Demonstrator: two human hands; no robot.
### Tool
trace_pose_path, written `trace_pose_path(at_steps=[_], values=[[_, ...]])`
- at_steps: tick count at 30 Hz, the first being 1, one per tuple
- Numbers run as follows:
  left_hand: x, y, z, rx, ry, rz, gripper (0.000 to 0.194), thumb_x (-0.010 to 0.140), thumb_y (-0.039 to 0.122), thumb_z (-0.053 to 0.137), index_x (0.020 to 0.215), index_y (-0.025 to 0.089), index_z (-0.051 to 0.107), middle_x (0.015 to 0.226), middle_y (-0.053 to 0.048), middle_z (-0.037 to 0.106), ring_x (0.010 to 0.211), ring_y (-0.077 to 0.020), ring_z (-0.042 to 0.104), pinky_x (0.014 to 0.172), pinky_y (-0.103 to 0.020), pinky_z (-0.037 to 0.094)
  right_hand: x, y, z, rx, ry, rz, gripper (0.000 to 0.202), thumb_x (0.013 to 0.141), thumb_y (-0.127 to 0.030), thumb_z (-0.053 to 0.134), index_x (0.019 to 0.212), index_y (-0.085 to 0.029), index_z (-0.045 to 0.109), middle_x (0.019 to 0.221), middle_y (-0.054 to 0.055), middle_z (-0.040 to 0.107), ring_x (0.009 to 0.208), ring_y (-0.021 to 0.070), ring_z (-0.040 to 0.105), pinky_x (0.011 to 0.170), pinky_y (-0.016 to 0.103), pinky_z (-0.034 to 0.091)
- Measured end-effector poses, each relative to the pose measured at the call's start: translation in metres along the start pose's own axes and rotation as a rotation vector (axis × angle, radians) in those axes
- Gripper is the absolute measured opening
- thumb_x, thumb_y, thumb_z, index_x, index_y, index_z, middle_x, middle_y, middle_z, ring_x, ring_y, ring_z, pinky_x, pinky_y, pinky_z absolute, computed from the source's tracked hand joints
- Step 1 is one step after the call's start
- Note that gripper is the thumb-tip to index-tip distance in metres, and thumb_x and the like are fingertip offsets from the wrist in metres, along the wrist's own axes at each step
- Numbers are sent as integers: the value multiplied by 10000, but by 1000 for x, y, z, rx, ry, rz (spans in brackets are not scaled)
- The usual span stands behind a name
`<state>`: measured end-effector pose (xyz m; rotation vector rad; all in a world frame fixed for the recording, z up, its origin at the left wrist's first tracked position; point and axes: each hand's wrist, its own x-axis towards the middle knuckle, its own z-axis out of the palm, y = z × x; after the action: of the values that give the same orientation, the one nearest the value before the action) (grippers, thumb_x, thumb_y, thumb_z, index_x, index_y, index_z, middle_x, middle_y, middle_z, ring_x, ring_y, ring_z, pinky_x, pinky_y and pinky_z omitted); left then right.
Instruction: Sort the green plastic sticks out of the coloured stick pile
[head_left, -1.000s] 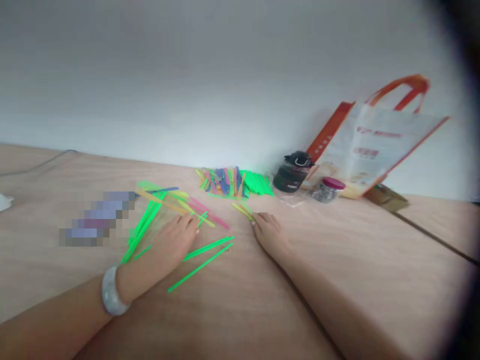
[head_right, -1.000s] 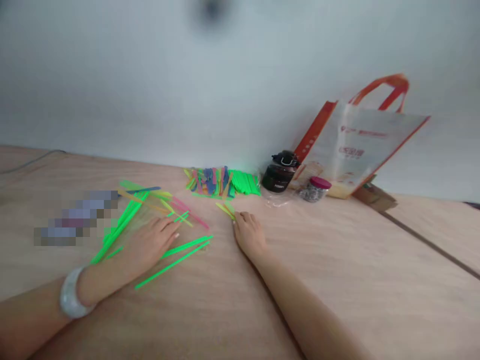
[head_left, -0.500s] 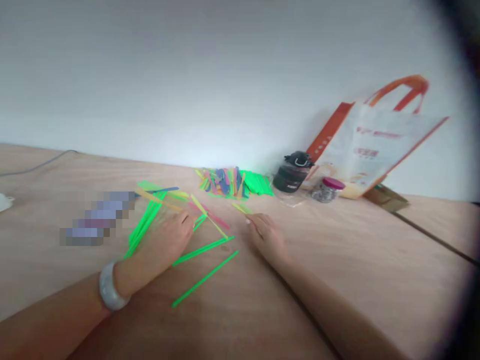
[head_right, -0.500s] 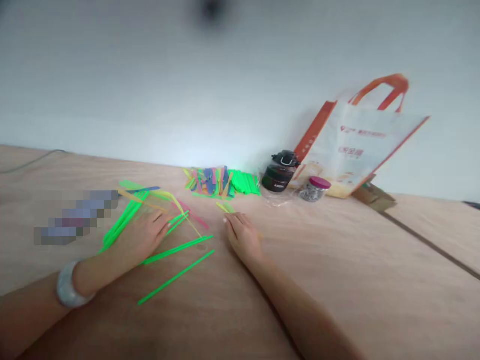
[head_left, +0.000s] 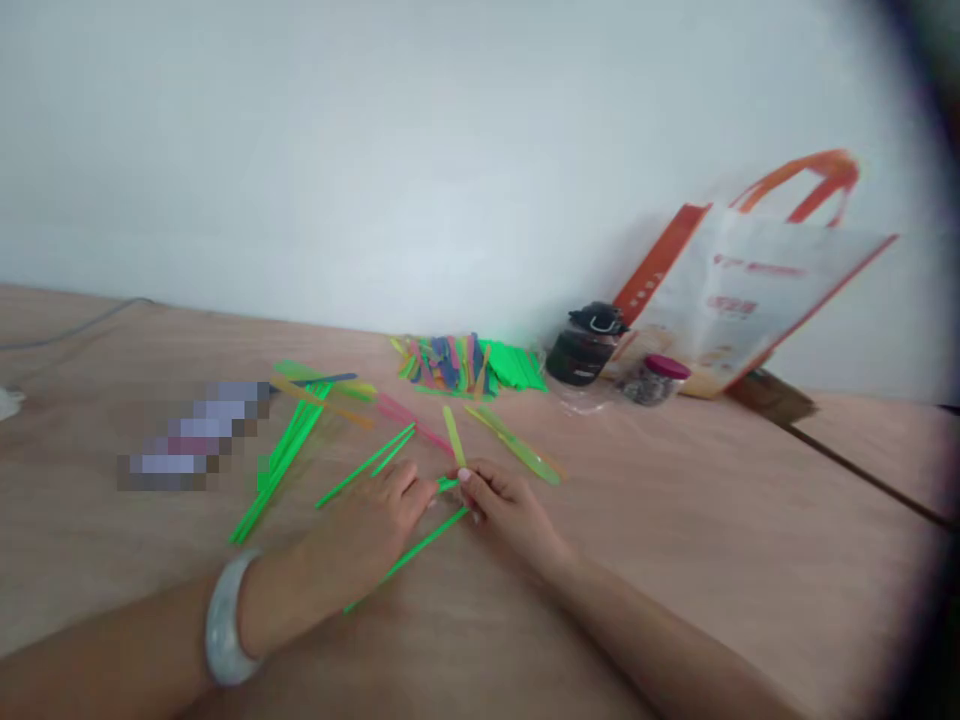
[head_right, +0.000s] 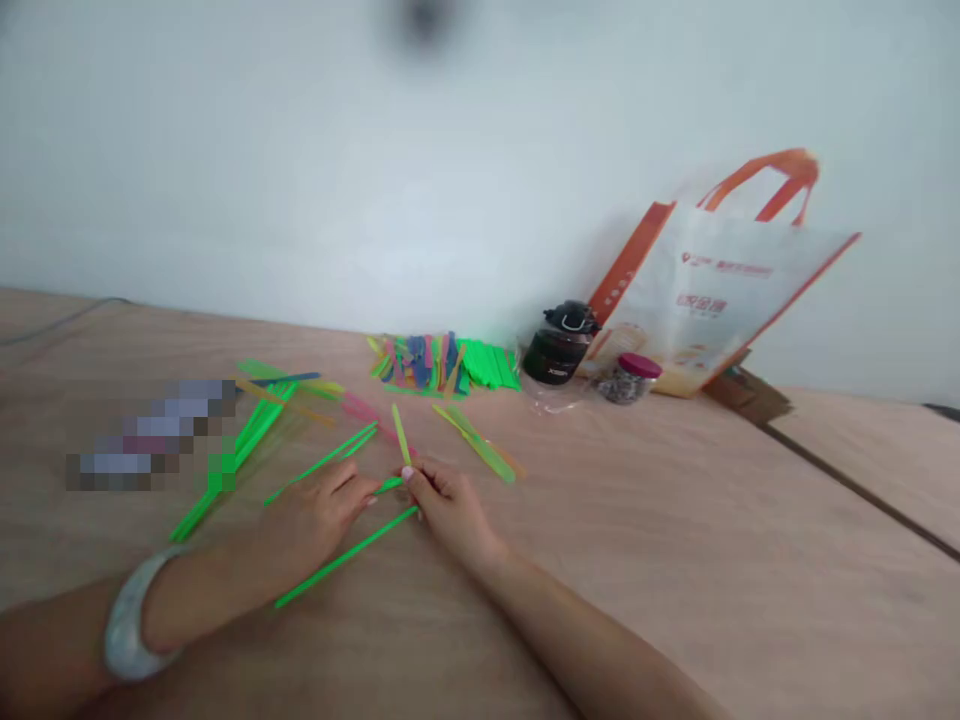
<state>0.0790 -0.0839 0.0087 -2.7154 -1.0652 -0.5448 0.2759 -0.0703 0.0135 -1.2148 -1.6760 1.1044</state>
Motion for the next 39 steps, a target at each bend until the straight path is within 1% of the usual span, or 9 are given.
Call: trace_pose_path(at_steps=[5,10,12,14,17,20,26,33,39], values=[[7,-2,-3,-230,44,-52,260,948,232,345,967,188,600,873,-42,597,837,-169,565,811,-327,460,-1,-11,-1,0,-14,18,390,823,-493,481,582,-188,465,508,-58,394,488,81,361,497,227,278],[11,-1,-15,-467,-51,-242,252,927,255,402,899,187,643,838,-31,635,790,-163,586,725,-292,462,0,-9,-3,19,-15,47,405,796,-527,495,582,-183,483,517,-53,398,485,81,362,482,226,270],[10,-2,-19,-539,-93,-312,235,916,253,428,880,189,652,844,-23,653,795,-159,595,726,-284,464,6,-1,-17,17,95,59,394,797,-529,488,637,-173,542,520,-50,399,479,85,368,470,225,274],[8,-3,-20,-579,-102,-346,227,916,249,432,893,197,651,876,-13,664,831,-154,601,755,-281,471,15,10,-38,17,325,69,408,816,-525,445,836,-155,615,559,-44,422,473,95,378,459,227,289],[8,-2,-14,-507,-41,-270,250,928,212,390,993,216,631,952,-13,657,897,-153,593,835,-312,471,28,27,-68,-317,486,-86,379,853,-451,420,897,-149,646,645,10,513,617,149,485,558,260,374],[12,4,-2,-328,-48,-121,286,919,150,365,1073,203,601,1028,-39,634,954,-170,576,902,-366,455,34,39,-77,-728,448,-173,306,878,-306,390,960,-169,652,806,71,583,764,191,540,683,303,420],[1,14,18,-115,-25,-120,355,894,256,463,1234,157,490,1219,-105,545,1130,-242,490,975,-426,410,31,47,-63,-1221,355,-259,291,876,-222,413,1044,-162,643,940,130,584,857,227,517,757,334,425],[0,11,21,-45,-133,-30,384,867,39,376,1207,148,517,1204,-86,567,1078,-199,528,944,-356,431,38,54,-64,-1299,259,-174,306,914,-236,386,911,-165,683,927,123,576,833,204,517,733,304,414],[7,-2,34,-151,-65,-27,401,892,49,320,1213,193,512,1209,-64,563,1099,-166,518,955,-344,429,45,56,-67,-1310,306,-163,262,890,-203,418,915,-189,679,886,113,583,810,205,515,688,295,406]])
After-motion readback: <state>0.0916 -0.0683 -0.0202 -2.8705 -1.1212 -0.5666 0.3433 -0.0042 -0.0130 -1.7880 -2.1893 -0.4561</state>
